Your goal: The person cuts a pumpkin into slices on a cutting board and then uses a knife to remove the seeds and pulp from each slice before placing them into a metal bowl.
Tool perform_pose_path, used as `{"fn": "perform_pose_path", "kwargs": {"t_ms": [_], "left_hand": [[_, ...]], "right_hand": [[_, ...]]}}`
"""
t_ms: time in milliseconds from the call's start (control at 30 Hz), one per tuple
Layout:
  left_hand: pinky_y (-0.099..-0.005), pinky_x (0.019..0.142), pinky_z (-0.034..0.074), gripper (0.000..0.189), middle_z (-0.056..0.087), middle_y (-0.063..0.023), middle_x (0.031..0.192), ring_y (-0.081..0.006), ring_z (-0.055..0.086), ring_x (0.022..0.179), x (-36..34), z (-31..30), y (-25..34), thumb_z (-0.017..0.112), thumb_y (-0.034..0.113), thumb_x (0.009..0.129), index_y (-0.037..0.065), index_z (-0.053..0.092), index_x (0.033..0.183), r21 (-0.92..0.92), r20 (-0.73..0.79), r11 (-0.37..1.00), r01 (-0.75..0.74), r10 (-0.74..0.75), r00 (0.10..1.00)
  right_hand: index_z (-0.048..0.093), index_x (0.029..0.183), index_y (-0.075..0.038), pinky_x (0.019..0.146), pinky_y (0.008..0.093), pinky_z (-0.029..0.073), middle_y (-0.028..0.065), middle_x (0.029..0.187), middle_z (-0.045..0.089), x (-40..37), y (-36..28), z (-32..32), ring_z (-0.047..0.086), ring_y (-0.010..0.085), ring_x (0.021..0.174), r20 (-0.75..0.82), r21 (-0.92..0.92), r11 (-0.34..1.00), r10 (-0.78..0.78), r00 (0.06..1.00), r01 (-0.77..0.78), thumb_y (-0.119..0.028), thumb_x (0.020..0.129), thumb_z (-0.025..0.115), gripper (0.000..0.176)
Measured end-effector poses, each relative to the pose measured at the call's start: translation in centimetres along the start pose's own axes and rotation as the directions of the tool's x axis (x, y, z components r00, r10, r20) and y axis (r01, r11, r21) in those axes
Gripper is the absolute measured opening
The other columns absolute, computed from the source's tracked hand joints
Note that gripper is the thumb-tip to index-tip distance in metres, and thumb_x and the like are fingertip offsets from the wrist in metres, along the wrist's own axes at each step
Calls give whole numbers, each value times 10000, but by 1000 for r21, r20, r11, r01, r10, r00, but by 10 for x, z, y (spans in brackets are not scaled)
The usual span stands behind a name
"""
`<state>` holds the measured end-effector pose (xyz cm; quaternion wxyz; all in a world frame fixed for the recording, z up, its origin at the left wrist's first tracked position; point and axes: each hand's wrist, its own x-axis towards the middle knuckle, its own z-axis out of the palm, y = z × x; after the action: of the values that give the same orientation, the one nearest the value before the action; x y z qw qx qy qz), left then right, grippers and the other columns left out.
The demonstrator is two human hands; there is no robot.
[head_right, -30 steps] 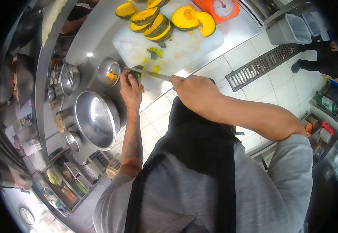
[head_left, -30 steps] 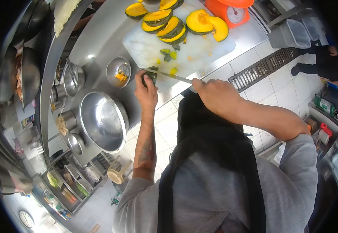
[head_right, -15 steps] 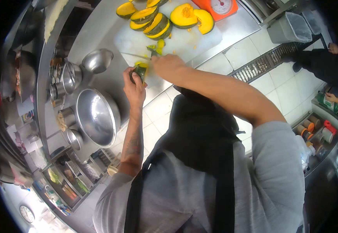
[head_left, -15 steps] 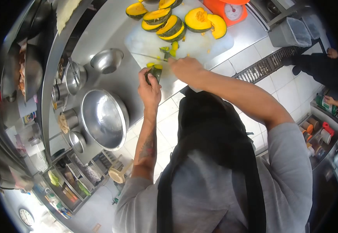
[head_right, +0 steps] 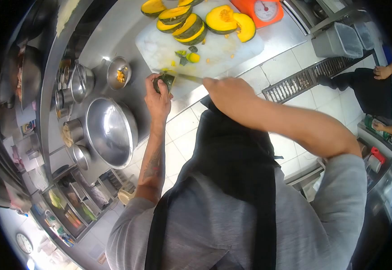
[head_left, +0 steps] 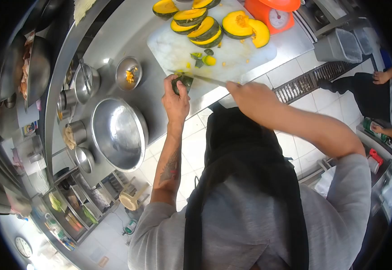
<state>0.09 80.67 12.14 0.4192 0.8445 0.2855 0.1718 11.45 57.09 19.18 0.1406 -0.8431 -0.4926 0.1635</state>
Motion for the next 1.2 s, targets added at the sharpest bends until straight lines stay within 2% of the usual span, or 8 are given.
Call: {"fn": "perform_pose_path", "kwargs": {"t_ms": [433, 500, 633, 700, 833, 967, 1033, 1200], "left_hand": [[-277, 832, 496, 579, 664, -182, 1233, -169, 637, 1049, 2, 13, -31, 524, 184, 1119, 68, 225, 1601, -341, -156, 940, -31, -24, 987], [-295, 855, 524, 633, 655, -175, 1264, -167, 645, 1073, 6, 13, -34, 562, 110, 1093, 80, 203, 1613, -784, 36, 592, 188, -258, 965], [-298, 910, 550, 757, 639, -159, 1280, -171, 652, 1118, 7, 8, -21, 686, 62, 1018, 125, 233, 1622, -887, 28, 436, 155, -283, 959], [-313, 951, 567, 868, 632, -143, 1293, -193, 663, 1148, 18, -4, -42, 822, 33, 903, 124, 295, 1587, -550, 54, 835, 8, 26, 998], [-282, 746, 589, 733, 696, -110, 1191, -130, 681, 968, 29, -16, -53, 910, 47, 819, 79, 503, 1429, -214, 251, 970, 113, -57, 966], [-251, 696, 548, 500, 697, -30, 924, -81, 648, 826, 26, -36, -3, 942, 172, 814, 52, 638, 1193, -428, 278, 884, 190, -71, 958], [-254, 549, 499, 418, 682, -15, 780, -76, 605, 628, 22, -47, 36, 914, 278, 858, 48, 665, 1103, -76, 203, 976, 203, -184, 962], [-262, 447, 460, 337, 679, -51, 701, -89, 585, 514, 26, -9, 20, 845, 325, 929, 40, 724, 1062, -129, 154, 947, 295, -275, 949]], "right_hand": [[522, 1198, 31, 781, 591, 564, 309, 877, 715, 32, 20, 31, 708, 510, 865, 108, 225, 940, 238, 965, -257, -89, 985, 486, 247], [511, 1206, 39, 807, 628, 537, 345, 870, 698, 18, 16, 43, 687, 549, 856, 182, 233, 923, 268, 946, -307, -111, 999, 465, 260], [519, 1190, 51, 819, 643, 526, 358, 868, 694, 12, 5, 44, 688, 555, 867, 230, 243, 926, 235, 944, -290, -111, 1002, 451, 257], [529, 1177, 75, 827, 642, 523, 367, 887, 695, 15, 10, 49, 690, 550, 890, 174, 255, 926, 237, 956, -277, -97, 996, 446, 263], [541, 1174, 90, 836, 635, 527, 368, 894, 697, 22, 17, 64, 692, 549, 890, 94, 257, 947, 173, 981, -191, -75, 987, 440, 269], [527, 1207, 62, 818, 636, 526, 354, 874, 695, 25, 17, 64, 688, 544, 872, 151, 249, 945, 179, 972, -213, -108, 1007, 469, 269], [512, 1227, 35, 793, 644, 518, 333, 847, 695, 22, 17, 69, 681, 542, 853, 173, 266, 934, 196, 965, -238, -166, 1039, 498, 275], [534, 1212, 70, 838, 613, 552, 358, 919, 704, 16, 7, 51, 703, 530, 919, 175, 297, 920, 210, 962, -255, -33, 951, 485, 286]]}}
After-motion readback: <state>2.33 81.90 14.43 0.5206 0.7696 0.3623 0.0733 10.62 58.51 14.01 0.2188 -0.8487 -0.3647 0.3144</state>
